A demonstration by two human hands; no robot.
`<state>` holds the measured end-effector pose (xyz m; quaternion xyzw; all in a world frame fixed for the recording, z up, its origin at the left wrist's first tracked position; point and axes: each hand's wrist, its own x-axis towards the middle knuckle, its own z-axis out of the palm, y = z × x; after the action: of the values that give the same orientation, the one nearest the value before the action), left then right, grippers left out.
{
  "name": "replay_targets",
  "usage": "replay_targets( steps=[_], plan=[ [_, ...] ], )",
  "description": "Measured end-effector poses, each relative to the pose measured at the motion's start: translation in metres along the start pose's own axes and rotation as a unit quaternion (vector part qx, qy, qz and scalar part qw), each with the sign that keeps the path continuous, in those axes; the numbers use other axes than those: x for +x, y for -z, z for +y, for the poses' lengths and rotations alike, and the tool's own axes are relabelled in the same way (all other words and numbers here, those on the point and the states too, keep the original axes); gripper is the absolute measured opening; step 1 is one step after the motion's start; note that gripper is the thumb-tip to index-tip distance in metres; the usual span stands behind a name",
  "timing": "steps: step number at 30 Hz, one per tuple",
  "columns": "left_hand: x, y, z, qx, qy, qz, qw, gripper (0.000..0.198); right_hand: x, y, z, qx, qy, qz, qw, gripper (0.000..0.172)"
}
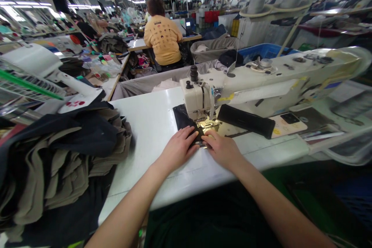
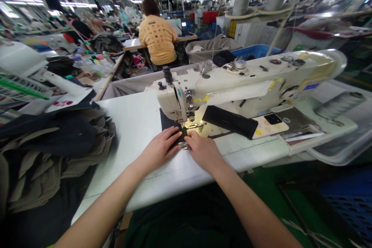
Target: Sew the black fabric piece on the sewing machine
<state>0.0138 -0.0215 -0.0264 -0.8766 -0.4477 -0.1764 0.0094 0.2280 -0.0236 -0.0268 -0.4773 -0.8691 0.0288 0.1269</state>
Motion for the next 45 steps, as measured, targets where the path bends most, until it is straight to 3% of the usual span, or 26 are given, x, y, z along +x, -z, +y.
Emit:
replay_targets(
  steps=[15, 33, 45],
  plan=[
    [-0.013, 0.005, 0.015, 0.05, -0.022, -0.037, 0.998, 0.045, -0.003, 0.002, -0.001, -0.012, 0.002, -0.01, 1.0, 0.035],
    [-0.002, 0.01, 0.003, 0.038, -0.018, -0.039, 0.998, 0.048, 0.012, 0.009, -0.004, -0.037, -0.025, -0.007, 0.999, 0.028],
    [0.013, 0.011, -0.01, 0.042, -0.018, -0.038, 0.998, 0.048, 0.02, 0.011, -0.003, -0.044, -0.035, -0.022, 0.998, 0.034]
  ],
)
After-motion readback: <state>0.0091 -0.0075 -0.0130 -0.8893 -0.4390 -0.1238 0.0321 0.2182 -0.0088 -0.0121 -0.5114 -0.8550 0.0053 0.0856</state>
